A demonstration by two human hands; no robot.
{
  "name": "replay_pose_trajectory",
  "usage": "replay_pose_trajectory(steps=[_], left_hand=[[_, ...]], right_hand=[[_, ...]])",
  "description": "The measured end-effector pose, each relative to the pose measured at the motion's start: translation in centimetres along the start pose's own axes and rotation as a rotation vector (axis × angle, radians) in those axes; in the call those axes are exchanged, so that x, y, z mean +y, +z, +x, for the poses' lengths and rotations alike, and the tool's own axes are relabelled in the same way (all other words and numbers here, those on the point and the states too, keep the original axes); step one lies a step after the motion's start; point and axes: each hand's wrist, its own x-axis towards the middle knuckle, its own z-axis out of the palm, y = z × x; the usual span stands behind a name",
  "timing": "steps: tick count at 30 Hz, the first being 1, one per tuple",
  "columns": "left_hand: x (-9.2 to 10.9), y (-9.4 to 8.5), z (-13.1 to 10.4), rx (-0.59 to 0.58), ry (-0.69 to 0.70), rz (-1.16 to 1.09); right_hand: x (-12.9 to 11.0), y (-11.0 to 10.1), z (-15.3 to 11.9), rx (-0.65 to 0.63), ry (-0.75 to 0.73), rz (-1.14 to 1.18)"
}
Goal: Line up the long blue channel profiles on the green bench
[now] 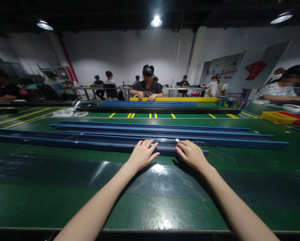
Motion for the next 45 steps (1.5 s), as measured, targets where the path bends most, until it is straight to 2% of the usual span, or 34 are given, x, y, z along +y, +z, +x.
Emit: replay_pose_trajectory(steps=[6,13,18,22,27,45], left_hand=[[0.5,0.3,-0.1,-0.057,0.095,-0.033],[0.7,0.3,-0.2,-0.062,0.099,-0.029],[0.8,0.4,-0.1,-0.061,0.099,-0.032],[0.9,0.5,-0.1,-0.054,0.085,-0.032],[0.9,0.4,-0.1,-0.049,0.088,-0.045],[1.5,0.1,0.2,-0.029,0.053,-0.013]], right_hand=[[-0.2,-0.1,-0.1,-0.02,-0.04,0.023],[0.2,-0.1,-0.1,-0.024,-0.034,0.064],[0.7,-0.2,0.0,0.007,0.05,-0.012],[1.3,-0.1,0.0,-0.027,0.163,-0.07],[1.9,0.2,-0.2,-0.085,0.239,-0.026],[1.8,-0.1,0.1,-0.121,0.174,-0.041]])
